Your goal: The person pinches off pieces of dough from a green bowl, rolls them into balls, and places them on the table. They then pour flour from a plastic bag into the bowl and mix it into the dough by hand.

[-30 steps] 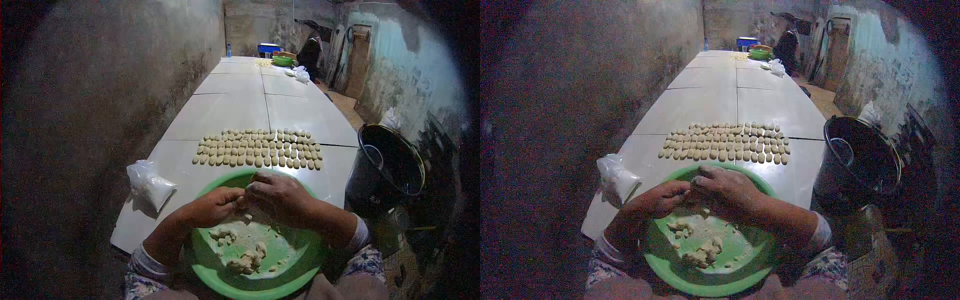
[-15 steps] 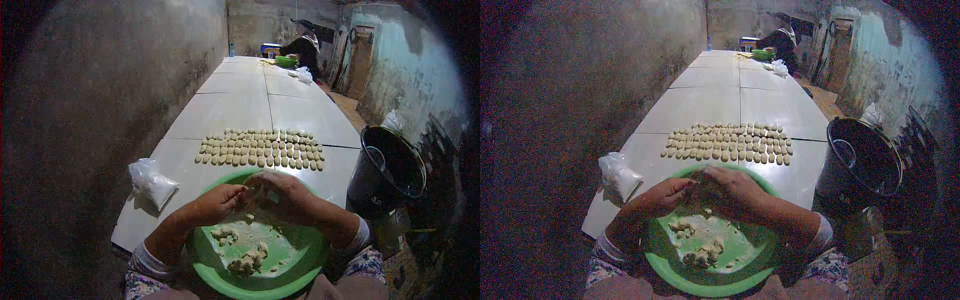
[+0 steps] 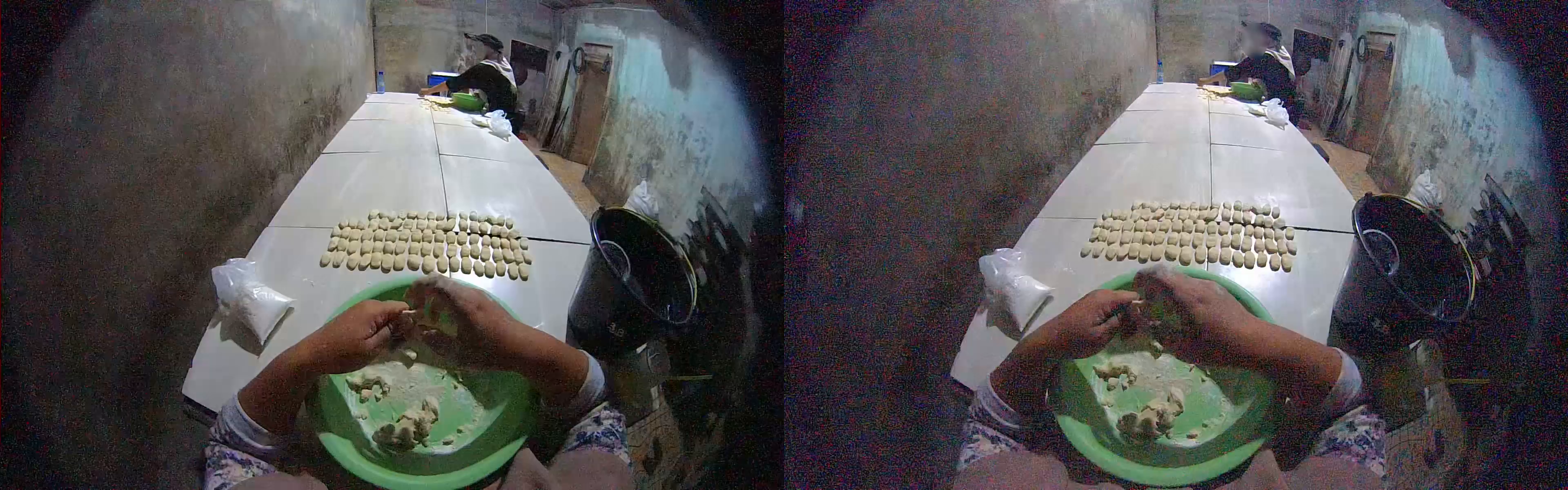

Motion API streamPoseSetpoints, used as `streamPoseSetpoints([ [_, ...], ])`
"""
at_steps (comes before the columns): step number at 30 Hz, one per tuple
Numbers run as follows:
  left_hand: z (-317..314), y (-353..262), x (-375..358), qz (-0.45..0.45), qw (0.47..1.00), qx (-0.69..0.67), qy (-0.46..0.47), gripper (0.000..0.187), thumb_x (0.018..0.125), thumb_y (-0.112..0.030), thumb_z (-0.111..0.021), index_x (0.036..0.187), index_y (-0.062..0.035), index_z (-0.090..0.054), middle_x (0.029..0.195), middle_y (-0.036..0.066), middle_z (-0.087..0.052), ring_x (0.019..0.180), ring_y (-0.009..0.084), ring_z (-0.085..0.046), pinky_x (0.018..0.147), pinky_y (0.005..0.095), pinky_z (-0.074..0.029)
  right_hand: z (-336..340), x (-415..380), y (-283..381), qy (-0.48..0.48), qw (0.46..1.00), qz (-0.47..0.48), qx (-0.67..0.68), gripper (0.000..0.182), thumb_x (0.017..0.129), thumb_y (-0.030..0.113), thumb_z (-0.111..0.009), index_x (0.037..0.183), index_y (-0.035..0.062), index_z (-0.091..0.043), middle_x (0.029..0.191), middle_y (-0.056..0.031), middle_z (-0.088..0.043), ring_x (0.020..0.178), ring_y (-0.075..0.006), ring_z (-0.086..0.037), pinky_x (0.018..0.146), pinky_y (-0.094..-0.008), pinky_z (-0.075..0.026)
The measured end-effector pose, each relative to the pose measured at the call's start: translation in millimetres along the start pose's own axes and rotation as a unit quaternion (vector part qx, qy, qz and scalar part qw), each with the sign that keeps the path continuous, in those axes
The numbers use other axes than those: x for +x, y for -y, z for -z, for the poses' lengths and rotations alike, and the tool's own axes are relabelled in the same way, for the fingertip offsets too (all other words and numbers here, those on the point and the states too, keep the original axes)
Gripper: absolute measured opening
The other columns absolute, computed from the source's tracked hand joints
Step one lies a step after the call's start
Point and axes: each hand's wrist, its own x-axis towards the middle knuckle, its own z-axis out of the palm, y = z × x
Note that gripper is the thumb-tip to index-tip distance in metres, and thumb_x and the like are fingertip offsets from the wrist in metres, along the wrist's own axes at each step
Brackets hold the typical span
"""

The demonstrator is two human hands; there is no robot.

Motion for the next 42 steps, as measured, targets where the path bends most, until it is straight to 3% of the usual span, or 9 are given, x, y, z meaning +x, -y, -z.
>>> streamPoseSetpoints([
  [6, -2, 3, 2, -0.013, 0.997, 0.074, -0.001, 0.044, 0.098, -0.039, -0.037, 0.107, 0.0014, -0.053, 0.091, 0.016, -0.063, 0.083, 0.02, -0.061, 0.078, 0.035, -0.049, 13, 10, 18, 0.142, 0.973, -0.165, -0.073, 0.036, 0.088, 0.038, -0.054, 0.102, 0.0052, -0.052, 0.091, -0.0198, -0.062, 0.087, -0.0354, -0.062, 0.074, -0.0418, -0.049],
  [9, -5, -1, 2, -0.034, 0.997, 0.063, 0.008, 0.045, 0.099, -0.039, -0.035, 0.108, 0.0017, -0.05, 0.092, 0.015, -0.061, 0.082, 0.019, -0.061, 0.077, 0.0349, -0.049, 3, 4, -4, 0.144, 0.979, -0.139, -0.044, 0.021, 0.091, 0.022, -0.051, 0.094, 0.0021, -0.052, 0.078, -0.0169, -0.056, 0.071, -0.0244, -0.055, 0.067, -0.0365, -0.045],
  [13, -7, -7, -3, -0.029, 0.997, -0.061, 0.031, 0.039, 0.1, -0.034, -0.034, 0.112, 0.0011, -0.047, 0.094, 0.013, -0.058, 0.083, 0.0195, -0.059, 0.076, 0.0333, -0.049, -8, 9, -16, 0.065, 0.857, -0.359, 0.365, 0.032, 0.097, 0.031, -0.038, 0.095, 0.0024, -0.052, 0.081, -0.0182, -0.056, 0.078, -0.0231, -0.058, 0.072, -0.037, -0.044],
  [14, -6, -6, -2, -0.029, 0.997, -0.061, 0.031, 0.039, 0.1, -0.034, -0.034, 0.112, 0.0011, -0.047, 0.094, 0.013, -0.058, 0.083, 0.0195, -0.059, 0.076, 0.0333, -0.049, 13, 10, 1, 0.151, 0.975, -0.16, 0.016, 0.039, 0.098, 0.036, -0.034, 0.097, 0.0017, -0.052, 0.087, -0.019, -0.056, 0.082, -0.0281, -0.059, 0.074, -0.0376, -0.044],
  [21, -7, 4, 1, 0.008, 0.998, -0.021, 0.055, 0.036, 0.1, -0.032, -0.032, 0.111, -0.0004, -0.047, 0.089, 0.009, -0.057, 0.077, 0.0171, -0.057, 0.072, 0.0322, -0.049, 6, 8, -9, 0.159, 0.984, -0.079, -0.026, 0.027, 0.092, 0.024, -0.049, 0.099, -0.0014, -0.05, 0.084, -0.0219, -0.059, 0.079, -0.0373, -0.058, 0.073, -0.0409, -0.045],
  [26, -5, -2, 0, -0.008, 0.997, -0.034, 0.069, 0.036, 0.1, -0.032, -0.032, 0.109, -0.001, -0.048, 0.086, 0.008, -0.057, 0.074, 0.0161, -0.055, 0.069, 0.0311, -0.048, 7, 4, -14, 0.164, 0.984, -0.063, -0.04, 0.029, 0.094, 0.024, -0.049, 0.105, -0.0022, -0.053, 0.087, -0.0173, -0.061, 0.078, -0.0282, -0.058, 0.074, -0.0362, -0.046],
  [31, -5, -2, -2, 0.037, 0.997, -0.059, 0.04, 0.036, 0.099, -0.032, -0.034, 0.108, -0.0009, -0.049, 0.083, 0.008, -0.056, 0.074, 0.0153, -0.055, 0.07, 0.0304, -0.047, 15, 10, 6, 0.114, 0.894, -0.273, 0.335, 0.041, 0.098, 0.036, -0.042, 0.106, -0.0025, -0.054, 0.088, -0.0032, -0.056, 0.082, -0.0104, -0.051, 0.073, -0.029, -0.045],
  [36, -8, -1, 1, -0.003, 0.995, -0.096, 0.041, 0.031, 0.099, -0.028, -0.036, 0.106, -0.0009, -0.049, 0.081, 0.008, -0.056, 0.074, 0.0149, -0.055, 0.071, 0.0302, -0.048, 10, 9, -1, 0.15, 0.965, -0.159, 0.145, 0.03, 0.097, 0.029, -0.045, 0.094, -0.0006, -0.052, 0.085, -0.0046, -0.056, 0.081, -0.01, -0.048, 0.074, -0.0288, -0.043],
  [42, -3, 0, -2, -0.022, 0.998, -0.05, 0.04, 0.029, 0.099, -0.027, -0.038, 0.099, -0.0007, -0.049, 0.079, 0.007, -0.055, 0.071, 0.0145, -0.057, 0.068, 0.0307, -0.05, 10, 11, 1, 0.131, 0.94, -0.212, 0.234, 0.033, 0.099, 0.031, -0.041, 0.094, -0.0003, -0.052, 0.079, -0.0026, -0.052, 0.078, -0.0096, -0.048, 0.072, -0.0278, -0.043],
])
